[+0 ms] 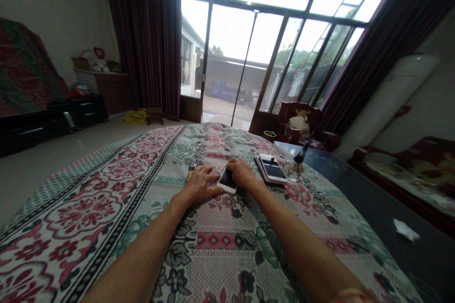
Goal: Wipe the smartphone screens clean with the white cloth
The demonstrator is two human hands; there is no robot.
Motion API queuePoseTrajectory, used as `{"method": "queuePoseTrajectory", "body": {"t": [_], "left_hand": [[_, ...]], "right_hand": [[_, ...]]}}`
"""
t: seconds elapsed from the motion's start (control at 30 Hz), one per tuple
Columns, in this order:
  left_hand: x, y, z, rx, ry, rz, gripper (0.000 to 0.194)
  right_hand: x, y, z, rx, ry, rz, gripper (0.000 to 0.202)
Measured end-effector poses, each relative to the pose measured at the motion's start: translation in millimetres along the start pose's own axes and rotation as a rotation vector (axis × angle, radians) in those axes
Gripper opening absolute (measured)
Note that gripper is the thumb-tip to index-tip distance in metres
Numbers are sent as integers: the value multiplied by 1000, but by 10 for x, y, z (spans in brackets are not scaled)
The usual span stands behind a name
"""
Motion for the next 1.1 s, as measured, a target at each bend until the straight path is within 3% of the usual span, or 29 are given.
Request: {"method": "queuePoseTrajectory", "body": {"t": [0.33,0.47,0.83,1.1], "left_hand": [[10,-21,-16,-11,12,32,54],[11,-16,-21,-28,5,24,55],[30,49,-26,-21,10,-15,48],[-10,29,-91,-16,-34,-53,46]], "right_hand": [[589,-400,252,-180,142,261,26],[731,-411,297,-234,150,306,29],[283,130,13,-123,57,-11,39],[365,33,71,-141,89,23,38]]}}
Point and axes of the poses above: each hand's wrist, its own x-axis away from the middle knuckle, its own z-axis out of the back of the hand, y = z × x, the point moved 9 cm from there along -x, towards the middle knuckle, and after that the axes turned 12 degrees about x, right-handed, at the moved point
